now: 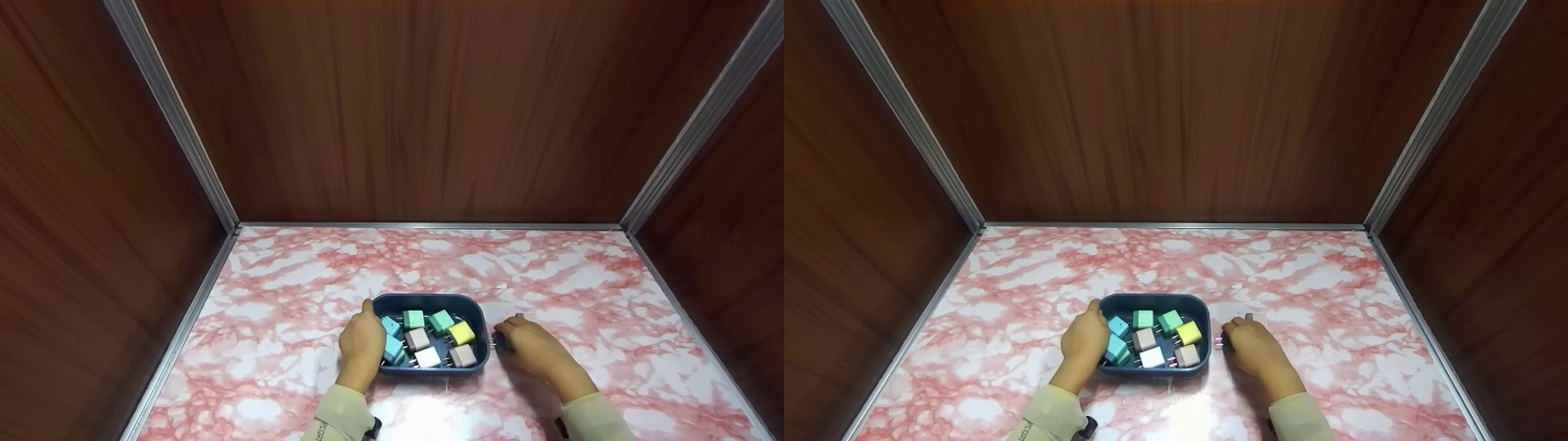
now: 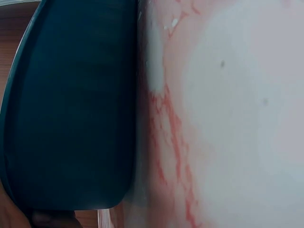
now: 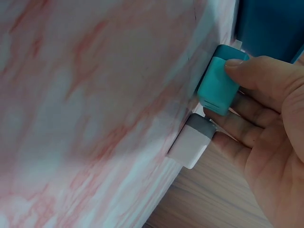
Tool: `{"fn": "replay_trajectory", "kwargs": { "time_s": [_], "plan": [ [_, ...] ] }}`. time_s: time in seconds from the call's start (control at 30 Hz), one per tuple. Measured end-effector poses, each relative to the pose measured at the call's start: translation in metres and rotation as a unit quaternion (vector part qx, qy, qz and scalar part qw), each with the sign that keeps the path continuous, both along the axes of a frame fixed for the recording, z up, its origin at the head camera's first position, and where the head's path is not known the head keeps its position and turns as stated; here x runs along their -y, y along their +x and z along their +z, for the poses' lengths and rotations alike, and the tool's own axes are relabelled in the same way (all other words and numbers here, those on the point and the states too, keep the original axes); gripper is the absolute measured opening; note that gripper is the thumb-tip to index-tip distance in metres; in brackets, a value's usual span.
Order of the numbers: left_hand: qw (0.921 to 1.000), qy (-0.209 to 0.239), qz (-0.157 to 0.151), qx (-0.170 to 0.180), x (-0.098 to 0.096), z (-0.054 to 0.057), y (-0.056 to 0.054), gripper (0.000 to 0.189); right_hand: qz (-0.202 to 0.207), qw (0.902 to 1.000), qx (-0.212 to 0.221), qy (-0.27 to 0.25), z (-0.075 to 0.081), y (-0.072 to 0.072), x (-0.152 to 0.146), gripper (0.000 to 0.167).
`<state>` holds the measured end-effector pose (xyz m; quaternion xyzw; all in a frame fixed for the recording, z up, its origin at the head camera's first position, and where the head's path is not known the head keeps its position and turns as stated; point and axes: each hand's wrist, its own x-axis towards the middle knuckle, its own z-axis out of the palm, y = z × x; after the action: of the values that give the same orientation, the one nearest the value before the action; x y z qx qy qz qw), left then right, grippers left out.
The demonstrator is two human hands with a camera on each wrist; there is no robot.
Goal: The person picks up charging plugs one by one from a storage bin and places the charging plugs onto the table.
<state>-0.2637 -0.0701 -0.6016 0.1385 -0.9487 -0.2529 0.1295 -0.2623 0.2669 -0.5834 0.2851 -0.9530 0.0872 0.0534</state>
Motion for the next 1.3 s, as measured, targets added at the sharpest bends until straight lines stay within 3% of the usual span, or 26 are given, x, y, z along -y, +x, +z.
{"fn": "replay_trajectory", "kwargs": {
  "time_s": [0.33, 0.57, 0.87, 1.3],
  "plan": [
    [0.9999, 0.004, 0.003, 0.010, -0.001, 0.001, 0.000, 0.039, -0.003, 1.0000, 0.004, -0.005, -0.001, -0.001, 0.000, 0.025],
    [0.9999, -0.002, 0.006, 0.009, 0.000, 0.001, 0.000, 0.038, -0.020, 0.9993, 0.032, -0.003, 0.003, -0.001, 0.001, 0.029],
    [0.9999, -0.007, 0.004, 0.007, 0.000, 0.000, -0.001, 0.038, -0.018, 0.9978, 0.061, -0.018, 0.017, -0.005, 0.001, 0.037],
    [0.9998, 0.013, 0.000, 0.013, 0.001, -0.001, -0.001, 0.040, -0.014, 0.9983, 0.047, -0.030, 0.039, -0.005, 0.004, 0.044]
  ]
}}
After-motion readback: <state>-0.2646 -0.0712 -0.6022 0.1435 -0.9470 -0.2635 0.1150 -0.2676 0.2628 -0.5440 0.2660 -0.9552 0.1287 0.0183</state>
